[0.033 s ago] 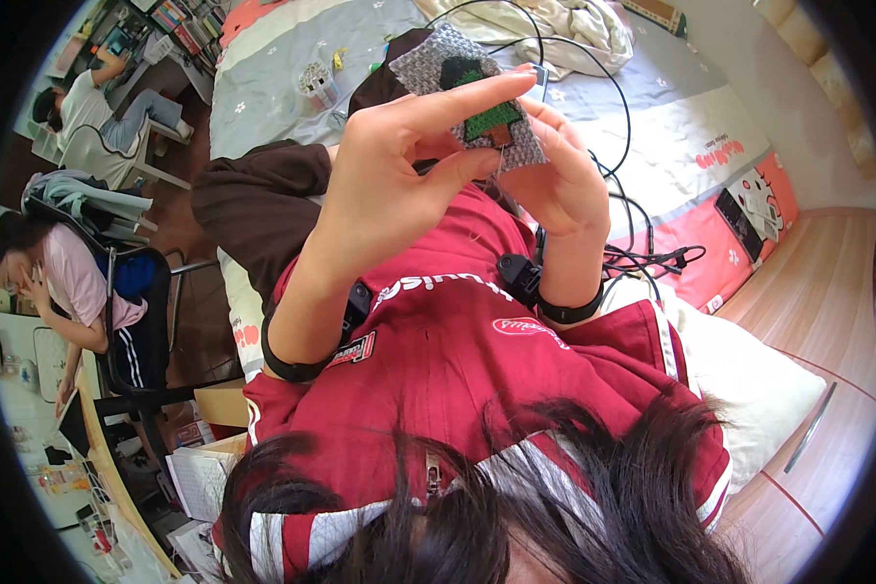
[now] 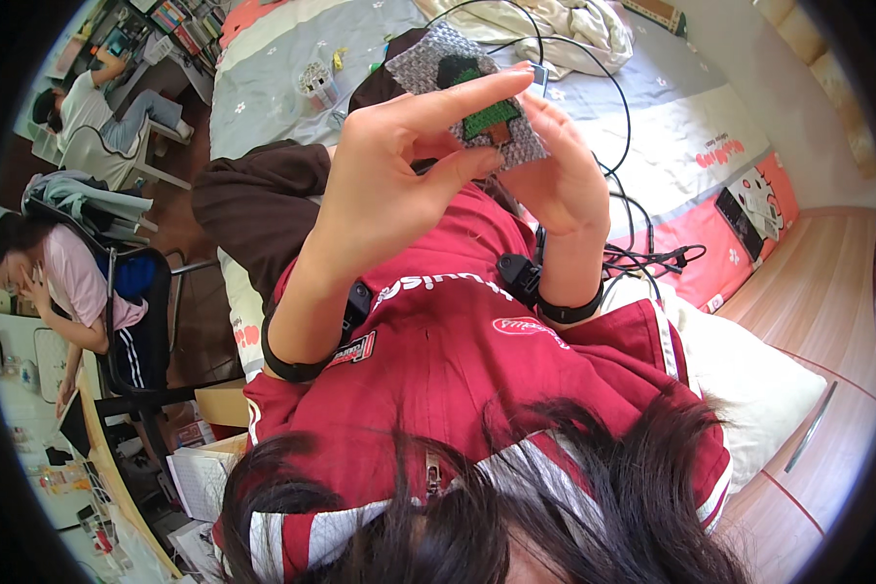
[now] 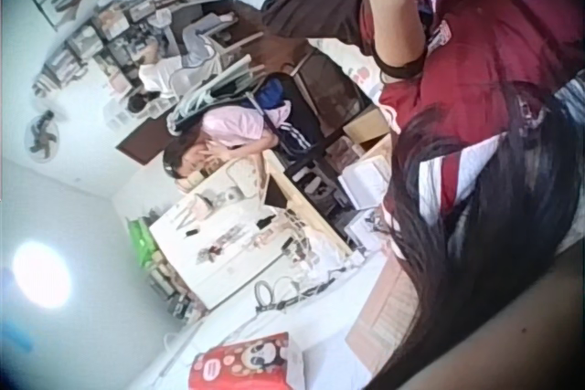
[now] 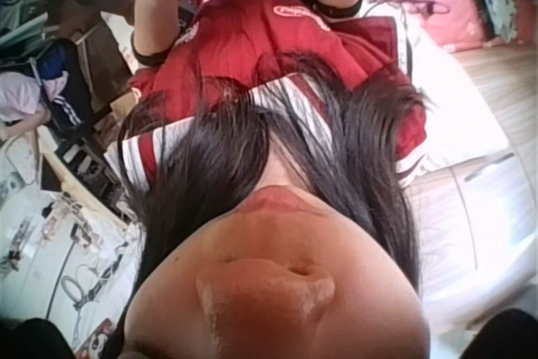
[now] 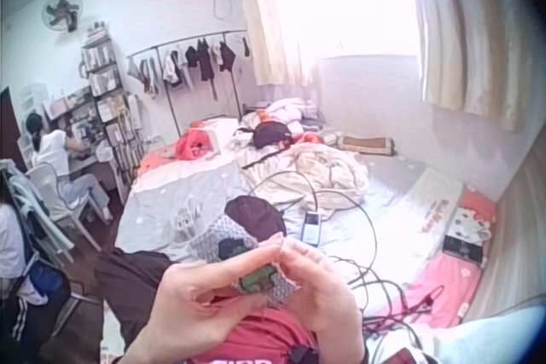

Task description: The recorder is cross-stitching a small pattern on fabric using a needle and thread.

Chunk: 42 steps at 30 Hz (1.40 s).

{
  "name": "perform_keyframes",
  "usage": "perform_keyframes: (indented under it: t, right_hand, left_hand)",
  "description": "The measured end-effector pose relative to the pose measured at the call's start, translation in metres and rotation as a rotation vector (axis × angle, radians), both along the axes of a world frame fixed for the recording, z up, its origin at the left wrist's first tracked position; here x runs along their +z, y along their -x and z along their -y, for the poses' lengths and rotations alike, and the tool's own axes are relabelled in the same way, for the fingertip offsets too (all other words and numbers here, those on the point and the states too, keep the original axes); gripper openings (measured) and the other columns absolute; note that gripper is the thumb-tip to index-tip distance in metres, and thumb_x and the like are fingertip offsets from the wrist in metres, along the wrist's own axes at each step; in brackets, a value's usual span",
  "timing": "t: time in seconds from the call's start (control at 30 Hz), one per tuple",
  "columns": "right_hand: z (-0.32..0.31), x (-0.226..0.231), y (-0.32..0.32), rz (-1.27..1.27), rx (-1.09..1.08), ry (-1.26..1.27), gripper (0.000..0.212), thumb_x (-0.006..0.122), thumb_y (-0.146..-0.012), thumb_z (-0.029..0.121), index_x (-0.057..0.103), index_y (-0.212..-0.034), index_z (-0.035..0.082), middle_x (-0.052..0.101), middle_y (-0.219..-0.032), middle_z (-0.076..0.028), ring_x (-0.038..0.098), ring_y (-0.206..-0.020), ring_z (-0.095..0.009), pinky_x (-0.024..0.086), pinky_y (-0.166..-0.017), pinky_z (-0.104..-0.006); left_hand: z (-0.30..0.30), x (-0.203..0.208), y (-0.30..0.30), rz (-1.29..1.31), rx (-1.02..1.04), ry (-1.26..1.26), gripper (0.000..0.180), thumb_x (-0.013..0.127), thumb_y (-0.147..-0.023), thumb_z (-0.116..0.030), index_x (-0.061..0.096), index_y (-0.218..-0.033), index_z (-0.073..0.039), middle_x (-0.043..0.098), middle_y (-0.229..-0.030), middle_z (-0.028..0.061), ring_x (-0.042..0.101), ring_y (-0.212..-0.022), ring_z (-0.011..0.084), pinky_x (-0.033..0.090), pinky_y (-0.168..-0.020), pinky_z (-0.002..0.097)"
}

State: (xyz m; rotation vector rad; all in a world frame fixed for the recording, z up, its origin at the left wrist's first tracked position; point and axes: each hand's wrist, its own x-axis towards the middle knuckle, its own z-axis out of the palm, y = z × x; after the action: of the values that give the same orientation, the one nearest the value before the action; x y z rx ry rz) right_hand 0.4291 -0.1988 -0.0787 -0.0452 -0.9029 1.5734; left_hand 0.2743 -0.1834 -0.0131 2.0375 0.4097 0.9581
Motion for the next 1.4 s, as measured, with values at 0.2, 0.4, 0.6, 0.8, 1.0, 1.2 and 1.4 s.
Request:
perform_keyframes:
  t: [0.2,0.4,0.6,0.8,1.0,1.2,1.4]
  right_hand:
    - [-0.012,-0.006,-0.03,-0.442,-0.204,0.141,0.009,0.045,-0.086,0.01,0.047,-0.086,0.001,0.052,-0.085,-0.009,0.046,-0.072,-0.015,0.04,-0.067,-0.026]
    - [0.0,-0.017,-0.079,-0.677,-0.298,0.049,0.018,0.038,-0.087,0.006,0.047,-0.095,-0.007,0.054,-0.089,-0.013,0.052,-0.081,-0.019,0.044,-0.075,-0.0307]
    - [0.025,-0.029,-0.119,-0.74,-0.502,-0.124,0.034,0.024,-0.089,0.01,0.04,-0.109,-0.013,0.048,-0.112,-0.024,0.047,-0.108,-0.031,0.039,-0.094,-0.038]
    - [0.037,-0.037,-0.141,-0.843,-1.025,-0.073,0.041,0.019,-0.089,0.015,0.041,-0.108,-0.013,0.051,-0.11,-0.022,0.049,-0.104,-0.03,0.043,-0.09,-0.038]
    - [0.035,-0.038,-0.144,-0.852,-1.029,-0.063,0.042,0.017,-0.089,0.017,0.042,-0.107,-0.013,0.052,-0.107,-0.022,0.051,-0.102,-0.03,0.043,-0.089,-0.0376]
    - [0.028,-0.027,-0.121,-0.417,-1.141,-0.077,0.03,0.034,-0.09,0.017,0.048,-0.095,-0.008,0.058,-0.088,-0.017,0.056,-0.076,-0.022,0.048,-0.067,-0.0315]
    - [0.004,0.006,-0.031,0.375,-1.062,0.022,0.015,0.051,-0.084,0.009,0.052,-0.094,-0.002,0.059,-0.072,-0.011,0.053,-0.052,-0.011,0.044,-0.049,-0.021]
  left_hand:
    - [0.005,0.001,0.001,0.022,0.03,0.001,0.034,0.046,-0.077,0.012,0.051,-0.11,0.004,0.057,-0.107,0.0105,0.057,-0.086,0.0117,0.047,-0.071,0.0209]
    - [-0.002,0.002,0.002,-0.065,0.223,-0.169,0.023,0.046,-0.081,0.005,0.059,-0.1,0.003,0.062,-0.096,0.0088,0.056,-0.088,0.0112,0.041,-0.077,0.0194]
    - [-0.006,-0.006,0.002,0.099,0.271,-0.13,0.019,0.048,-0.082,0.001,0.06,-0.097,0.0,0.063,-0.085,0.0069,0.056,-0.078,0.0083,0.042,-0.069,0.0188]
    - [-0.002,-0.003,0.004,0.06,0.265,-0.014,0.02,0.045,-0.084,0.002,0.057,-0.101,0.004,0.061,-0.092,0.0105,0.057,-0.085,0.0107,0.043,-0.073,0.019]
    - [-0.003,-0.004,0.005,0.083,0.195,-0.067,0.02,0.045,-0.084,0.003,0.057,-0.1,0.005,0.061,-0.092,0.0106,0.057,-0.086,0.0115,0.043,-0.074,0.0198]
    - [0.003,0.004,0.008,-0.018,0.269,-0.105,0.02,0.047,-0.083,0.002,0.057,-0.1,0.004,0.061,-0.092,0.0099,0.056,-0.08,0.0078,0.043,-0.069,0.0177]
    - [0.003,-0.002,0.004,0.102,0.188,-0.04,0.023,0.051,-0.079,0.007,0.056,-0.101,0.004,0.059,-0.101,0.0109,0.054,-0.084,0.0077,0.044,-0.07,0.0186]
